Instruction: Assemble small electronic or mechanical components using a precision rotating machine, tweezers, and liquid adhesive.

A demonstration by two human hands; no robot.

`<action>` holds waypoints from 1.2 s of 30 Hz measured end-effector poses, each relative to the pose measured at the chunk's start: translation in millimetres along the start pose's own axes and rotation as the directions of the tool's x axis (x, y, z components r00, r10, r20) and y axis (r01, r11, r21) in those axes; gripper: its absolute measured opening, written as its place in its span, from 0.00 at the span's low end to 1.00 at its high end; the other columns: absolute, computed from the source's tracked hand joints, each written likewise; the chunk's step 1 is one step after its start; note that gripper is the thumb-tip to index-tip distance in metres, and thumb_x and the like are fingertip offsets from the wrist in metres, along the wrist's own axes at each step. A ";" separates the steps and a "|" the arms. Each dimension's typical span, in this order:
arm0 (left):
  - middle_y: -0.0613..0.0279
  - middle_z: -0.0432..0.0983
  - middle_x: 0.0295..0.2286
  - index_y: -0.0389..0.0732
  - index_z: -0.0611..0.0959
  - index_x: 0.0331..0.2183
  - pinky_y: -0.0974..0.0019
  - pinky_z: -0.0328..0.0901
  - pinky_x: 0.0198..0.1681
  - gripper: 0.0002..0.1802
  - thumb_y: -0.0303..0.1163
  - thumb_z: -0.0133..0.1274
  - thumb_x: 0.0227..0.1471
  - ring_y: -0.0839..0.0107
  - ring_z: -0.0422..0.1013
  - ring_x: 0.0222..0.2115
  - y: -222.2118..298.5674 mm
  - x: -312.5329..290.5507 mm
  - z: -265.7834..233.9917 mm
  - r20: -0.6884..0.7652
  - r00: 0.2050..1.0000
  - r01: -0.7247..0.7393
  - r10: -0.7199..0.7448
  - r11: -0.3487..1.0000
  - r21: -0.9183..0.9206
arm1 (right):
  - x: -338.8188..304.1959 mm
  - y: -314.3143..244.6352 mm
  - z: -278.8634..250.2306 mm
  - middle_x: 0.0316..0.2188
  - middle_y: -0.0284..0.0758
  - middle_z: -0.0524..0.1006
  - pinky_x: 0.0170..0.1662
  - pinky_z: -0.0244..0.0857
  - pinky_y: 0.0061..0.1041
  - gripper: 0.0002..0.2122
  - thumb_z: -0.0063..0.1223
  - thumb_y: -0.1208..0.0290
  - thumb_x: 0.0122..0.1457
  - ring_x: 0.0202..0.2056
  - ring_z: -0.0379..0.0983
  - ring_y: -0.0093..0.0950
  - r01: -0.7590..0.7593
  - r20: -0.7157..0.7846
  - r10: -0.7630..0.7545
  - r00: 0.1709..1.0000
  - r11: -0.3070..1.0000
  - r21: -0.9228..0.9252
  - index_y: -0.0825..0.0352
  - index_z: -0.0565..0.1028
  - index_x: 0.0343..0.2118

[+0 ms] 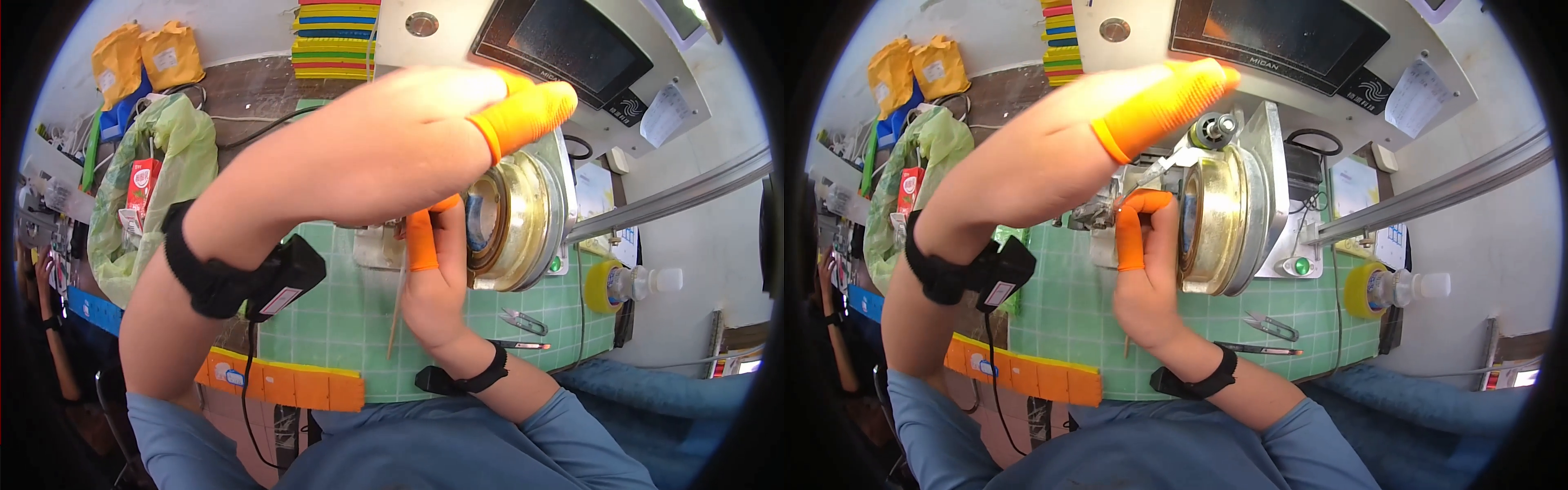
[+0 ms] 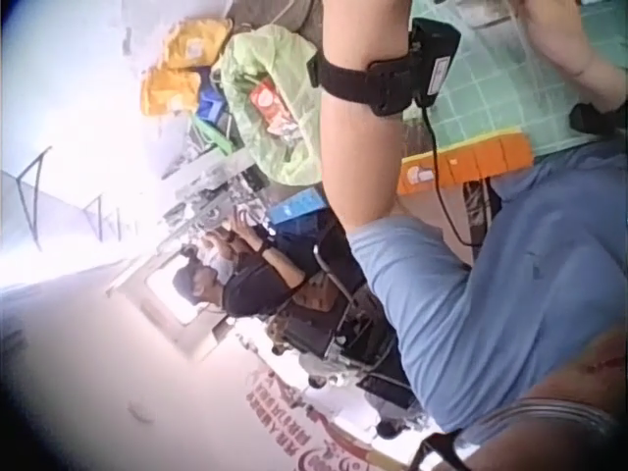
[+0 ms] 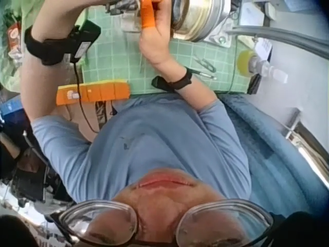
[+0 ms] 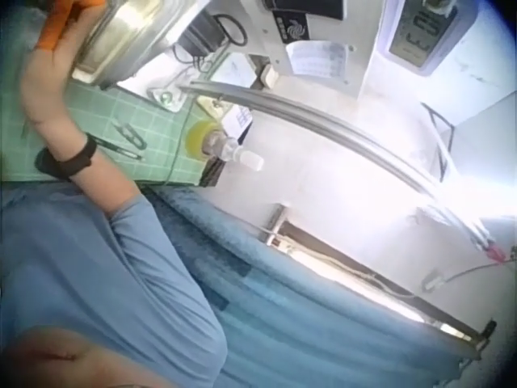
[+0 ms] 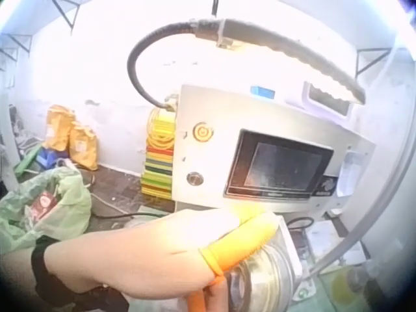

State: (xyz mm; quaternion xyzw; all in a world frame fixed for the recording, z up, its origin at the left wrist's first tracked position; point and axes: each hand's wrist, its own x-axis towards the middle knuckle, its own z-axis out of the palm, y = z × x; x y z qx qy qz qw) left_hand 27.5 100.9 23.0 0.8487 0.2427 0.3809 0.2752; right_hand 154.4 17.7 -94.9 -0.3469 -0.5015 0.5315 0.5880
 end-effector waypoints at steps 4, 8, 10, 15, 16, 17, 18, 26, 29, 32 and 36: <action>0.58 0.79 0.53 0.34 0.78 0.59 0.66 0.62 0.63 0.28 0.46 0.40 0.73 0.69 0.70 0.57 0.3 1.2 -8.9 0.149 0.949 0.310 -0.276 0.900 -0.306 | 11.4 0.8 1.0 0.45 0.29 0.67 0.54 0.57 0.21 0.07 0.40 0.75 0.74 0.45 0.62 0.19 0.004 -0.031 -0.003 1.000 0.999 0.041 0.64 0.66 0.51; 0.55 0.85 0.43 0.34 0.86 0.46 0.63 0.69 0.56 0.13 0.28 0.57 0.62 0.67 0.78 0.48 -15.1 -10.9 -38.4 0.190 0.962 0.215 -0.196 0.973 -0.085 | 24.8 9.2 4.6 0.46 0.30 0.68 0.57 0.57 0.22 0.10 0.39 0.75 0.74 0.47 0.63 0.21 -0.080 -0.092 0.092 0.991 0.988 0.129 0.65 0.66 0.54; 0.52 0.85 0.39 0.36 0.87 0.41 0.62 0.71 0.52 0.13 0.23 0.64 0.50 0.59 0.80 0.43 -32.7 -21.4 -39.9 0.264 0.961 0.083 -0.083 0.996 0.012 | 25.2 6.6 10.4 0.47 0.31 0.68 0.57 0.58 0.23 0.11 0.39 0.74 0.74 0.48 0.63 0.21 -0.110 -0.078 0.121 0.990 0.986 0.128 0.66 0.66 0.55; 0.54 0.80 0.40 0.35 0.84 0.35 0.61 0.71 0.42 0.11 0.24 0.66 0.46 0.58 0.77 0.40 -40.1 -26.3 -32.5 0.268 0.964 -0.016 -0.007 0.996 0.085 | 25.6 11.5 7.9 0.52 0.30 0.71 0.60 0.60 0.24 0.14 0.43 0.68 0.75 0.53 0.68 0.21 -0.094 -0.072 0.109 0.991 0.977 0.191 0.66 0.67 0.59; 0.54 0.80 0.40 0.35 0.84 0.35 0.61 0.71 0.42 0.11 0.24 0.66 0.46 0.58 0.77 0.40 -30.7 -27.1 -32.7 0.275 0.962 -0.019 -0.004 0.997 0.080 | 24.1 7.8 5.3 0.52 0.30 0.71 0.60 0.60 0.24 0.14 0.43 0.68 0.75 0.53 0.68 0.21 -0.092 -0.080 0.110 0.991 0.977 0.192 0.66 0.67 0.59; 0.53 0.79 0.40 0.35 0.83 0.33 0.61 0.71 0.40 0.10 0.23 0.66 0.46 0.58 0.77 0.39 -13.1 -32.2 -37.3 0.230 0.972 -0.007 -0.039 0.981 0.196 | 21.1 1.3 3.7 0.48 0.30 0.70 0.58 0.59 0.23 0.11 0.42 0.70 0.75 0.50 0.66 0.21 -0.120 -0.046 0.133 0.990 0.970 0.211 0.66 0.66 0.56; 0.53 0.78 0.40 0.35 0.82 0.32 0.60 0.71 0.38 0.10 0.23 0.66 0.45 0.58 0.77 0.39 3.4 -36.6 -38.6 0.189 0.980 0.003 -0.063 0.953 0.302 | 16.2 -0.9 0.9 0.45 0.30 0.69 0.55 0.59 0.22 0.09 0.41 0.72 0.75 0.47 0.64 0.20 -0.147 -0.023 0.156 0.987 0.962 0.229 0.66 0.65 0.53; 0.57 0.84 0.34 0.36 0.86 0.32 0.63 0.72 0.32 0.08 0.23 0.68 0.46 0.62 0.80 0.32 29.9 -81.5 8.8 -0.049 0.962 0.270 -0.269 0.963 0.016 | -9.7 -7.7 -3.7 0.44 0.29 0.66 0.53 0.57 0.20 0.06 0.41 0.73 0.75 0.45 0.62 0.18 -0.135 -0.002 0.142 0.990 0.945 0.296 0.64 0.66 0.51; 0.59 0.84 0.33 0.38 0.87 0.31 0.62 0.73 0.33 0.07 0.26 0.69 0.48 0.62 0.80 0.31 34.4 -119.6 31.5 0.094 0.934 0.355 -0.343 0.919 -0.173 | -9.7 -16.7 -1.7 0.42 0.27 0.66 0.49 0.57 0.18 0.05 0.43 0.74 0.74 0.41 0.61 0.17 -0.107 0.074 0.095 0.993 0.977 0.184 0.64 0.66 0.50; 0.59 0.84 0.33 0.39 0.87 0.32 0.62 0.73 0.33 0.09 0.30 0.71 0.47 0.62 0.80 0.30 44.6 -122.2 25.2 0.311 0.883 0.407 -0.350 0.903 -0.137 | -9.2 -9.6 -2.4 0.39 0.27 0.66 0.46 0.57 0.18 0.04 0.44 0.73 0.74 0.39 0.60 0.16 -0.092 0.066 0.081 0.995 0.977 0.190 0.63 0.66 0.48; 0.57 0.83 0.31 0.37 0.87 0.35 0.65 0.71 0.30 0.16 0.39 0.71 0.50 0.67 0.78 0.29 49.8 -88.7 -13.6 0.095 0.977 0.208 -0.190 0.946 -0.247 | 4.4 0.2 -7.0 0.39 0.28 0.66 0.46 0.57 0.19 0.04 0.45 0.73 0.74 0.39 0.61 0.16 -0.101 0.020 0.100 0.995 0.980 0.170 0.64 0.66 0.46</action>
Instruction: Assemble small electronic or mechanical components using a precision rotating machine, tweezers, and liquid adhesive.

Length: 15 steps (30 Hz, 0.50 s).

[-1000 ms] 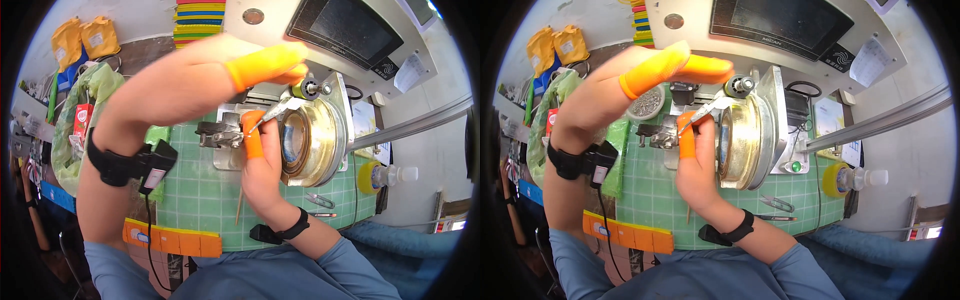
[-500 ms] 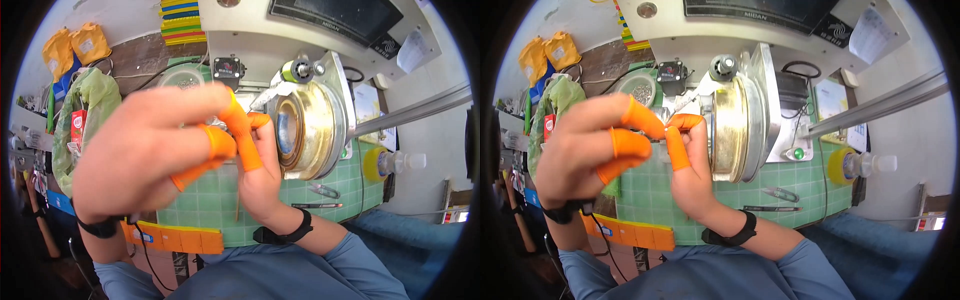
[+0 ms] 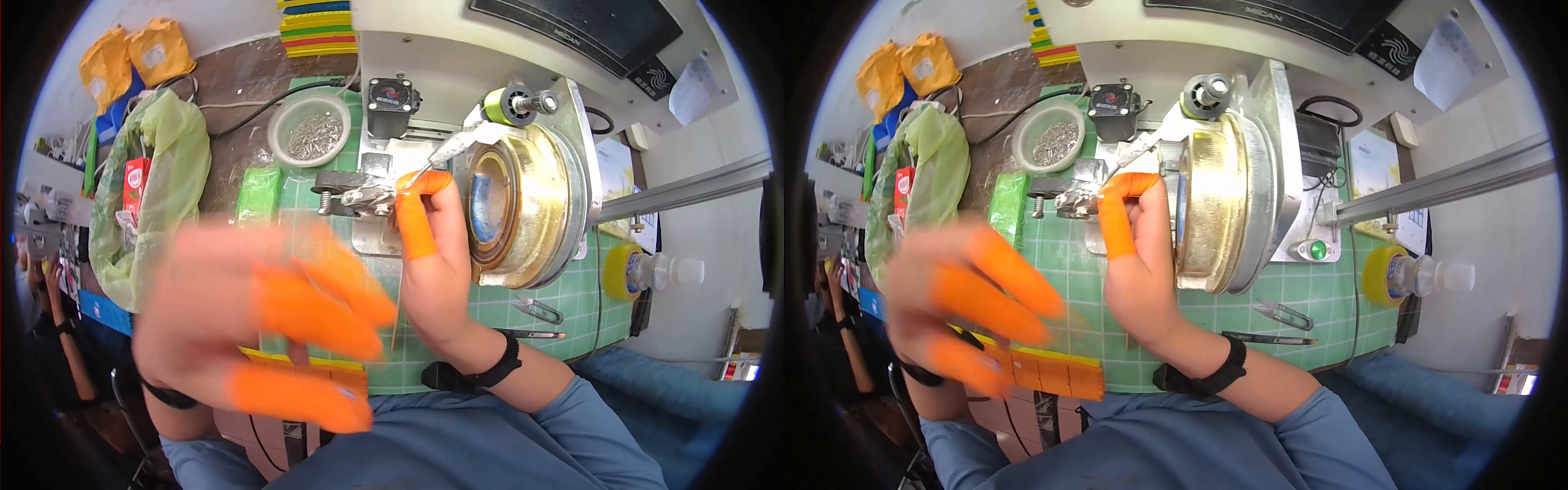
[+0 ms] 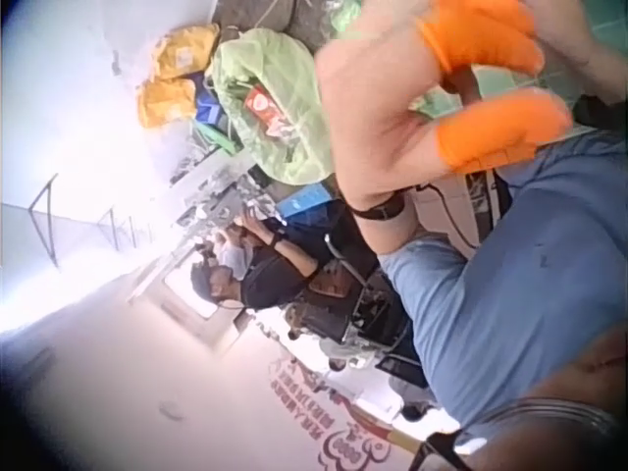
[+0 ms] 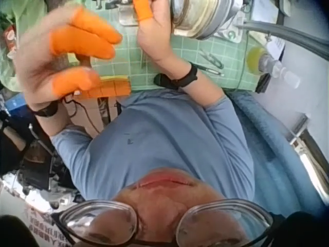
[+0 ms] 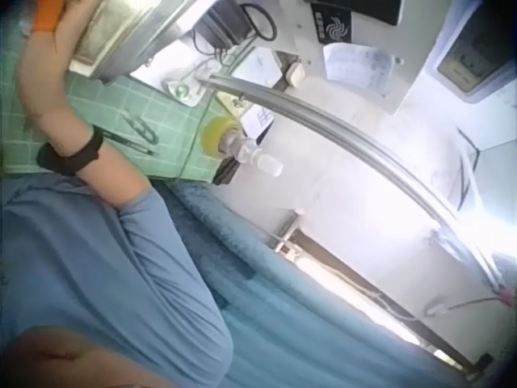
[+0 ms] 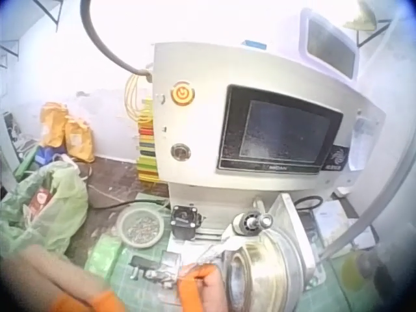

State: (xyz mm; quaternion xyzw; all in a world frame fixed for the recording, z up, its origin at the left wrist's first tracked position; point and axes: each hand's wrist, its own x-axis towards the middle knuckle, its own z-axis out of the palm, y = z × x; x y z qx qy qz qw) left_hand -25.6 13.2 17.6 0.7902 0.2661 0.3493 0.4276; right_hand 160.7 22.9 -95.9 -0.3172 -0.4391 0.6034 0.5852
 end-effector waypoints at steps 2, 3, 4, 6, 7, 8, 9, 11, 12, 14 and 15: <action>0.56 0.82 0.32 0.35 0.86 0.38 0.69 0.67 0.29 0.16 0.38 0.67 0.53 0.72 0.74 0.25 4.1 9.8 -25.6 -0.225 0.961 -0.127 0.164 0.978 0.168 | 7.4 2.5 8.5 0.39 0.29 0.67 0.47 0.58 0.20 0.03 0.45 0.72 0.74 0.40 0.61 0.17 -0.042 -0.049 0.041 0.998 0.999 -0.025 0.64 0.66 0.46; 0.59 0.81 0.34 0.35 0.86 0.40 0.71 0.65 0.30 0.14 0.31 0.65 0.51 0.75 0.72 0.25 13.6 29.0 -27.6 -0.277 0.960 0.072 0.042 0.917 0.392 | 13.7 2.8 9.6 0.42 0.29 0.69 0.49 0.59 0.21 0.05 0.43 0.72 0.74 0.42 0.63 0.19 -0.080 -0.111 0.076 0.991 0.996 -0.033 0.64 0.67 0.48; 0.61 0.80 0.35 0.37 0.86 0.41 0.70 0.65 0.31 0.14 0.29 0.65 0.51 0.75 0.71 0.27 -7.5 43.7 -36.5 -0.207 0.976 0.044 0.068 0.869 0.493 | 18.7 5.1 9.4 0.42 0.29 0.69 0.49 0.59 0.21 0.05 0.43 0.72 0.74 0.42 0.63 0.19 -0.076 -0.108 0.071 0.992 0.996 -0.049 0.64 0.67 0.48; 0.63 0.78 0.34 0.40 0.86 0.43 0.69 0.66 0.32 0.14 0.28 0.65 0.52 0.73 0.71 0.29 -40.1 62.7 -46.5 0.003 0.994 -0.098 0.113 0.842 0.530 | 23.8 5.6 14.5 0.46 0.30 0.71 0.52 0.60 0.22 0.09 0.43 0.71 0.74 0.45 0.65 0.20 -0.112 -0.166 0.109 0.980 0.994 -0.012 0.65 0.67 0.53; 0.63 0.77 0.34 0.39 0.86 0.42 0.68 0.66 0.32 0.14 0.29 0.65 0.52 0.71 0.71 0.30 -51.5 69.0 -45.7 0.110 0.992 -0.102 0.057 0.881 0.461 | 24.6 5.0 13.6 0.49 0.31 0.72 0.52 0.61 0.21 0.12 0.43 0.69 0.75 0.48 0.66 0.19 -0.153 -0.183 0.146 0.972 0.988 -0.021 0.65 0.67 0.56; 0.63 0.76 0.33 0.39 0.87 0.42 0.68 0.66 0.32 0.14 0.30 0.66 0.52 0.69 0.71 0.30 -58.6 72.7 -44.6 0.216 0.976 -0.092 0.005 0.914 0.395 | 23.6 7.0 15.7 0.49 0.31 0.72 0.52 0.61 0.21 0.12 0.43 0.69 0.75 0.48 0.66 0.19 -0.157 -0.156 0.151 0.976 0.987 -0.023 0.65 0.67 0.56; 0.62 0.74 0.32 0.38 0.86 0.41 0.66 0.67 0.33 0.13 0.29 0.66 0.52 0.69 0.71 0.30 -65.5 80.1 -42.6 0.295 0.955 -0.064 -0.035 0.946 0.317 | 24.4 8.7 15.0 0.48 0.29 0.73 0.49 0.64 0.21 0.12 0.44 0.68 0.75 0.47 0.69 0.18 -0.121 -0.160 0.124 0.979 0.992 0.025 0.64 0.68 0.56; 0.61 0.74 0.32 0.37 0.86 0.39 0.65 0.67 0.33 0.12 0.30 0.66 0.52 0.69 0.71 0.29 -70.9 75.8 -40.9 0.215 0.977 -0.075 0.000 0.938 0.340 | 21.1 3.1 17.8 0.42 0.25 0.72 0.39 0.62 0.19 0.11 0.46 0.66 0.75 0.38 0.67 0.14 -0.168 -0.144 0.186 0.972 0.977 0.133 0.61 0.69 0.54; 0.61 0.74 0.32 0.36 0.86 0.38 0.64 0.67 0.33 0.12 0.30 0.66 0.52 0.68 0.71 0.29 -76.2 78.8 -38.6 0.162 0.986 -0.101 0.048 0.935 0.339 | 20.3 -0.8 17.3 0.42 0.25 0.72 0.39 0.62 0.19 0.11 0.46 0.66 0.75 0.38 0.67 0.14 -0.166 -0.149 0.183 0.972 0.979 0.122 0.61 0.69 0.54; 0.59 0.73 0.31 0.36 0.85 0.37 0.62 0.67 0.33 0.11 0.29 0.66 0.51 0.64 0.71 0.29 -54.2 71.8 -30.3 0.072 0.987 -0.160 0.143 0.854 0.495 | 17.6 -5.2 15.3 0.39 0.25 0.69 0.34 0.57 0.16 0.07 0.43 0.69 0.75 0.32 0.61 0.15 -0.206 -0.196 0.225 0.955 0.972 0.112 0.63 0.67 0.51; 0.59 0.72 0.31 0.37 0.84 0.36 0.62 0.67 0.32 0.12 0.29 0.65 0.48 0.63 0.71 0.28 -38.4 61.0 -22.6 -0.044 0.980 -0.120 0.192 0.758 0.642 | 9.4 -3.1 1.2 0.39 0.26 0.68 0.36 0.58 0.19 0.06 0.45 0.68 0.74 0.33 0.62 0.16 -0.171 -0.092 0.176 0.980 0.984 0.051 0.63 0.67 0.49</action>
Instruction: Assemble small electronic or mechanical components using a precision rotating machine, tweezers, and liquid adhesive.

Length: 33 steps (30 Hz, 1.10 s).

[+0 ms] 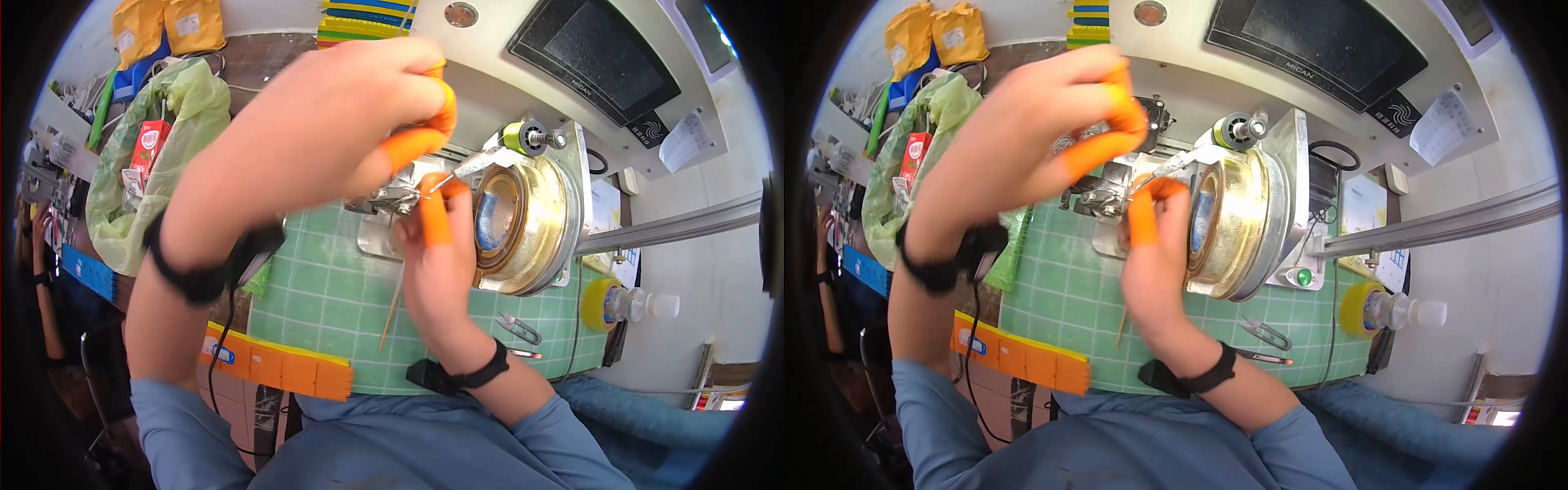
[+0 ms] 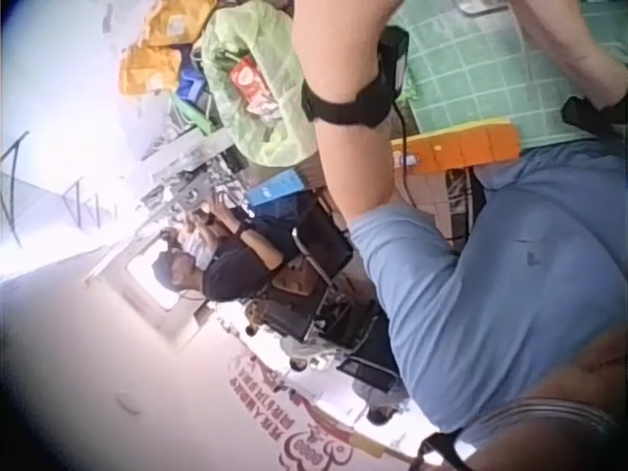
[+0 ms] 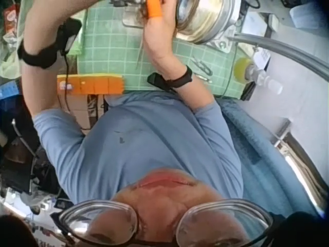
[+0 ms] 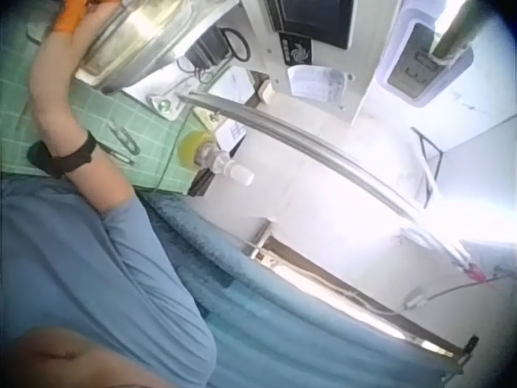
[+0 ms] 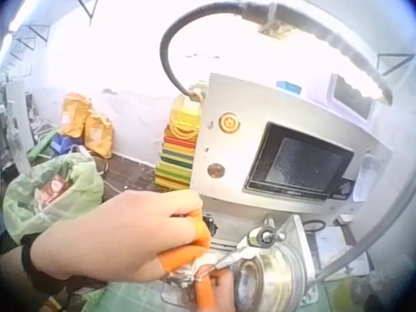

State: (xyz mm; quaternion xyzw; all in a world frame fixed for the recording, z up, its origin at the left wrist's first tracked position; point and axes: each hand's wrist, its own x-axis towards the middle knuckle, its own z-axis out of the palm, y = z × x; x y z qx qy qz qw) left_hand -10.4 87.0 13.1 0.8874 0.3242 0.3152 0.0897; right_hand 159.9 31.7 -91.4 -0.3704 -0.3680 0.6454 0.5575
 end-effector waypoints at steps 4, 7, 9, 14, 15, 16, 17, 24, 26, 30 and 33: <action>0.61 0.72 0.30 0.42 0.84 0.34 0.62 0.64 0.28 0.16 0.31 0.65 0.37 0.63 0.70 0.26 95.7 -67.5 1.4 0.076 0.993 0.082 -0.088 0.993 0.082 | -66.7 -22.6 -26.4 0.38 0.34 0.66 0.40 0.63 0.29 0.08 0.51 0.75 0.68 0.38 0.66 0.27 0.199 0.407 -0.028 0.913 0.901 -0.385 0.66 0.69 0.47; 0.65 0.74 0.30 0.44 0.86 0.34 0.62 0.61 0.25 0.17 0.29 0.65 0.34 0.66 0.69 0.24 126.8 -115.8 56.1 0.028 0.990 0.142 -0.140 0.987 -0.074 | -85.8 -36.1 -48.6 0.38 0.39 0.67 0.43 0.65 0.33 0.13 0.55 0.80 0.59 0.40 0.68 0.36 0.482 0.639 0.145 0.756 0.537 -0.692 0.68 0.73 0.47; 0.64 0.76 0.32 0.44 0.87 0.34 0.63 0.62 0.26 0.18 0.27 0.66 0.33 0.66 0.70 0.25 134.4 -122.4 67.3 -0.063 0.981 0.177 -0.183 0.980 -0.090 | -89.6 -36.6 -54.8 0.38 0.40 0.68 0.44 0.66 0.35 0.15 0.56 0.80 0.55 0.40 0.68 0.39 0.475 0.600 0.212 0.772 0.435 -0.765 0.67 0.74 0.47; 0.62 0.82 0.38 0.43 0.89 0.35 0.63 0.68 0.31 0.16 0.23 0.67 0.38 0.65 0.75 0.29 137.0 -119.7 82.8 -0.300 0.938 0.150 -0.176 0.983 -0.108 | -88.8 -27.7 -70.0 0.39 0.38 0.70 0.44 0.66 0.38 0.18 0.58 0.80 0.52 0.42 0.69 0.42 0.581 0.638 0.223 0.737 0.274 -0.767 0.65 0.76 0.48; 0.59 0.83 0.40 0.42 0.89 0.35 0.63 0.70 0.33 0.13 0.24 0.68 0.42 0.63 0.77 0.31 137.6 -120.8 84.4 -0.279 0.929 0.189 -0.242 0.961 -0.204 | -87.8 -26.6 -70.6 0.38 0.39 0.70 0.45 0.66 0.39 0.18 0.58 0.80 0.52 0.42 0.70 0.42 0.595 0.645 0.227 0.729 0.254 -0.762 0.65 0.76 0.48; 0.56 0.84 0.41 0.41 0.89 0.35 0.63 0.72 0.36 0.11 0.24 0.68 0.46 0.62 0.78 0.33 137.8 -122.3 86.2 -0.250 0.919 0.227 -0.305 0.928 -0.297 | -86.9 -27.1 -70.5 0.38 0.39 0.70 0.45 0.66 0.39 0.18 0.58 0.80 0.53 0.42 0.70 0.42 0.608 0.651 0.231 0.723 0.234 -0.758 0.65 0.76 0.48; 0.56 0.84 0.41 0.41 0.89 0.35 0.63 0.72 0.36 0.11 0.24 0.68 0.46 0.62 0.78 0.33 138.2 -126.1 89.3 -0.245 0.924 0.217 -0.292 0.931 -0.293 | -86.4 -31.1 -68.8 0.38 0.39 0.70 0.45 0.66 0.39 0.18 0.58 0.80 0.53 0.42 0.70 0.42 0.607 0.649 0.218 0.728 0.234 -0.759 0.65 0.76 0.48; 0.54 0.84 0.41 0.36 0.87 0.38 0.65 0.74 0.39 0.10 0.21 0.66 0.51 0.60 0.79 0.37 133.3 -133.9 98.4 -0.221 0.799 0.387 -0.559 0.760 -0.522 | -76.2 -55.0 -49.9 0.41 0.46 0.72 0.43 0.68 0.42 0.15 0.56 0.79 0.59 0.39 0.72 0.46 0.580 0.582 -0.038 0.813 0.150 -0.801 0.72 0.73 0.50; 0.54 0.84 0.41 0.36 0.87 0.38 0.65 0.74 0.39 0.10 0.20 0.66 0.51 0.60 0.80 0.37 130.8 -133.4 101.0 -0.220 0.794 0.391 -0.567 0.753 -0.530 | -70.2 -53.9 -45.1 0.42 0.47 0.72 0.43 0.68 0.42 0.17 0.55 0.78 0.61 0.39 0.72 0.47 0.570 0.567 -0.059 0.821 0.080 -0.817 0.73 0.71 0.53; 0.54 0.84 0.40 0.34 0.87 0.36 0.66 0.73 0.39 0.07 0.20 0.65 0.52 0.65 0.79 0.35 127.3 -135.2 102.4 -0.182 0.751 0.435 -0.635 0.683 -0.587 | -65.6 -47.5 -40.5 0.44 0.49 0.72 0.43 0.69 0.42 0.22 0.54 0.78 0.63 0.39 0.73 0.49 0.522 0.522 -0.021 0.853 0.074 -0.850 0.75 0.67 0.60; 0.54 0.84 0.40 0.34 0.87 0.36 0.66 0.73 0.39 0.07 0.20 0.65 0.51 0.63 0.79 0.36 124.6 -137.6 104.4 -0.243 0.776 0.425 -0.581 0.768 -0.479 | -78.7 -44.0 -48.6 0.47 0.52 0.72 0.45 0.70 0.41 0.24 0.54 0.78 0.62 0.40 0.74 0.49 0.525 0.526 -0.004 0.850 0.080 -0.848 0.75 0.67 0.61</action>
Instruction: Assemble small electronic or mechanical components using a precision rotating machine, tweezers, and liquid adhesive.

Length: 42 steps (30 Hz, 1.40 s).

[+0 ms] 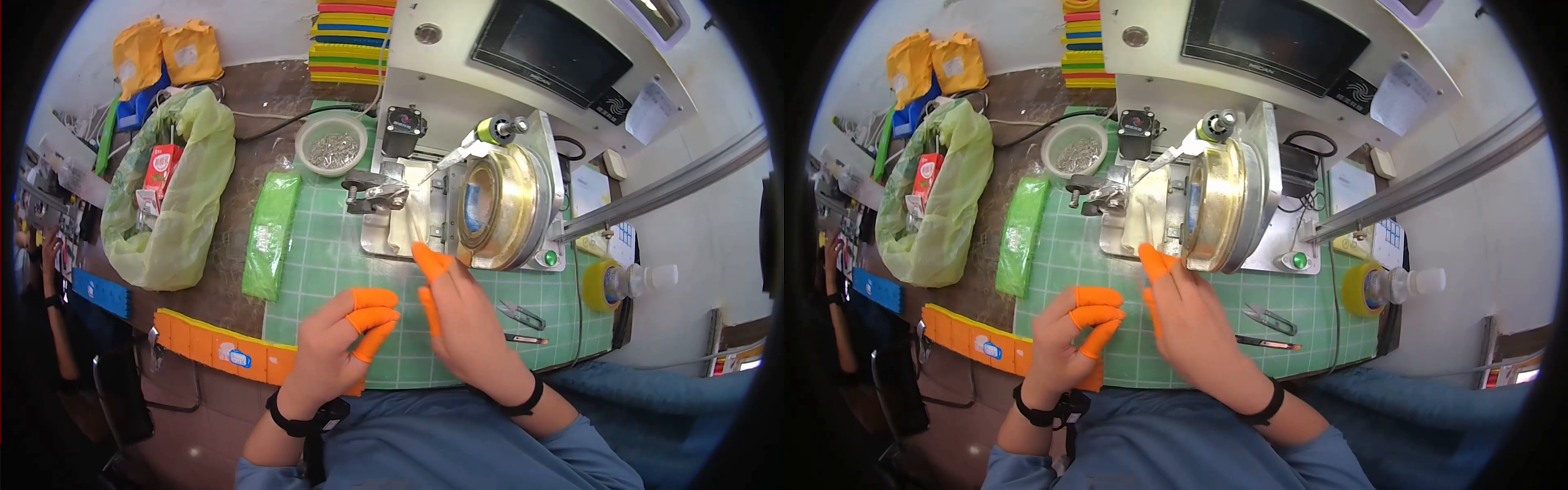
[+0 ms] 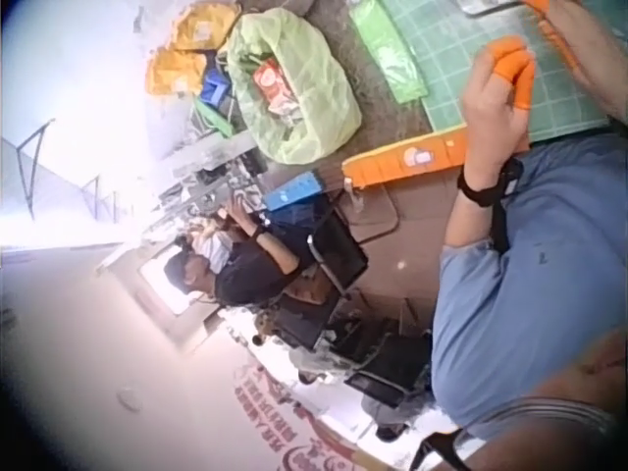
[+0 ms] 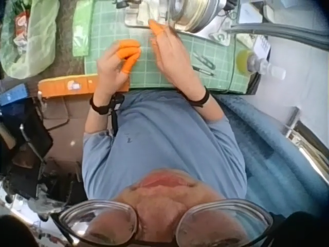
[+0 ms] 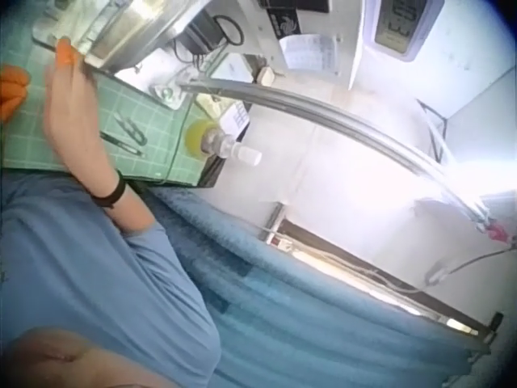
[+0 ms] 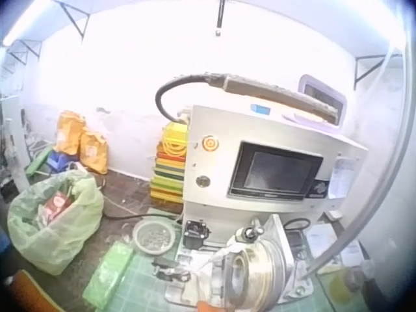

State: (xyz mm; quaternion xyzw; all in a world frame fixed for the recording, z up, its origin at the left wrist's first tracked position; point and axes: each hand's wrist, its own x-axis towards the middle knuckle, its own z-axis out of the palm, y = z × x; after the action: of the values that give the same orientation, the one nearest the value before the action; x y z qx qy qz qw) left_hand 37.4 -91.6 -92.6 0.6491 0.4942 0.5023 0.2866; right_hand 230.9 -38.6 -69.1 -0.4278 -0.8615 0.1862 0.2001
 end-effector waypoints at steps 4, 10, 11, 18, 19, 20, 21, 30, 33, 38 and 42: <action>0.53 0.83 0.39 0.33 0.86 0.37 0.63 0.75 0.37 0.10 0.20 0.66 0.49 0.57 0.80 0.36 -1.0 0.3 1.8 -0.021 0.996 -0.091 0.092 0.994 0.051 | -32.9 2.3 -13.3 0.50 0.53 0.73 0.45 0.71 0.37 0.24 0.54 0.79 0.62 0.38 0.74 0.45 0.054 -0.037 -0.046 0.998 0.969 0.241 0.76 0.68 0.62; 0.54 0.83 0.39 0.33 0.85 0.36 0.62 0.75 0.35 0.09 0.21 0.66 0.50 0.58 0.81 0.34 -4.8 1.8 3.2 -0.033 0.989 -0.139 0.141 0.988 0.066 | -46.7 -6.0 -36.9 0.46 0.49 0.77 0.41 0.71 0.33 0.20 0.54 0.80 0.62 0.37 0.74 0.39 0.176 -0.184 -0.140 0.973 0.964 0.197 0.77 0.73 0.58; 0.54 0.83 0.39 0.33 0.85 0.36 0.62 0.75 0.35 0.09 0.21 0.66 0.50 0.58 0.81 0.34 -4.8 1.1 2.9 -0.032 0.990 -0.138 0.141 0.988 0.067 | -44.4 -7.2 -37.1 0.46 0.49 0.77 0.41 0.71 0.33 0.20 0.54 0.80 0.62 0.37 0.74 0.39 0.175 -0.184 -0.139 0.973 0.964 0.198 0.77 0.73 0.58; 0.54 0.83 0.38 0.33 0.85 0.36 0.62 0.74 0.33 0.09 0.22 0.66 0.50 0.58 0.80 0.33 -7.2 1.3 -0.8 -0.039 0.984 -0.170 0.174 0.982 0.085 | -50.7 2.3 -41.5 0.45 0.49 0.78 0.41 0.71 0.34 0.20 0.54 0.79 0.61 0.39 0.75 0.40 0.157 -0.143 -0.131 0.981 0.970 0.187 0.77 0.74 0.57; 0.54 0.83 0.38 0.34 0.85 0.36 0.62 0.74 0.33 0.09 0.22 0.66 0.50 0.58 0.80 0.33 -7.4 1.1 0.6 -0.028 0.984 -0.176 0.179 0.981 0.080 | -60.7 5.6 -40.9 0.46 0.50 0.78 0.42 0.71 0.35 0.21 0.54 0.79 0.61 0.40 0.75 0.41 0.147 -0.110 -0.126 0.986 0.966 0.212 0.77 0.73 0.58; 0.54 0.83 0.38 0.34 0.85 0.36 0.62 0.74 0.33 0.09 0.22 0.66 0.50 0.58 0.80 0.33 -7.2 1.8 1.3 -0.034 0.983 -0.179 0.182 0.980 0.083 | -63.7 6.4 -36.8 0.46 0.50 0.78 0.42 0.71 0.35 0.21 0.54 0.79 0.61 0.40 0.75 0.41 0.155 -0.111 -0.134 0.985 0.965 0.209 0.77 0.73 0.58; 0.55 0.83 0.38 0.34 0.85 0.36 0.62 0.74 0.33 0.09 0.22 0.66 0.50 0.58 0.80 0.33 -6.9 2.0 2.2 -0.041 0.981 -0.184 0.188 0.980 0.076 | -65.4 5.8 -31.0 0.47 0.51 0.77 0.44 0.71 0.36 0.22 0.55 0.77 0.62 0.42 0.74 0.43 0.118 -0.066 -0.107 0.992 0.974 0.195 0.76 0.72 0.59; 0.53 0.83 0.39 0.34 0.86 0.36 0.63 0.74 0.38 0.10 0.19 0.66 0.49 0.58 0.80 0.36 -3.8 -5.4 2.3 -0.051 0.990 -0.128 0.132 0.988 0.082 | -47.0 -6.8 -17.3 0.58 0.55 0.69 0.56 0.68 0.41 0.33 0.61 0.63 0.63 0.54 0.70 0.55 -0.118 0.247 0.091 0.965 0.988 0.098 0.75 0.62 0.67; 0.54 0.83 0.39 0.34 0.86 0.37 0.64 0.75 0.39 0.10 0.19 0.66 0.49 0.58 0.80 0.36 -0.6 -6.9 4.2 -0.053 0.986 -0.151 0.155 0.985 0.078 | -77.2 23.6 -42.4 0.62 0.56 0.66 0.62 0.62 0.46 0.34 0.60 0.63 0.64 0.60 0.65 0.55 -0.142 0.098 0.148 0.984 0.988 -0.064 0.75 0.60 0.68; 0.54 0.83 0.39 0.34 0.86 0.37 0.64 0.75 0.39 0.10 0.19 0.66 0.49 0.59 0.80 0.36 -4.8 -1.2 6.5 -0.036 0.986 -0.162 0.165 0.985 0.064 | -82.7 76.0 -65.8 0.70 0.55 0.59 0.68 0.50 0.51 0.34 0.58 0.65 0.65 0.67 0.57 0.54 -0.336 -0.223 0.277 0.935 0.892 -0.301 0.73 0.58 0.70; 0.55 0.83 0.40 0.35 0.86 0.36 0.64 0.74 0.40 0.09 0.20 0.65 0.50 0.59 0.80 0.37 0.5 -2.8 -2.4 -0.057 0.990 -0.124 0.126 0.992 0.030 | -81.1 91.8 -79.6 0.72 0.51 0.56 0.71 0.46 0.47 0.34 0.55 0.67 0.67 0.71 0.52 0.51 -0.293 -0.037 0.300 0.953 0.889 -0.351 0.73 0.56 0.71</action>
State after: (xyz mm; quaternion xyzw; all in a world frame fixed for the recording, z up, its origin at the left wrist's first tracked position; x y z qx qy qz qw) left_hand 35.3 -94.7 -92.4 0.6676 0.4674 0.5314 0.2312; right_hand 376.8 -40.7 -61.6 -0.5813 -0.8073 0.0611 0.0814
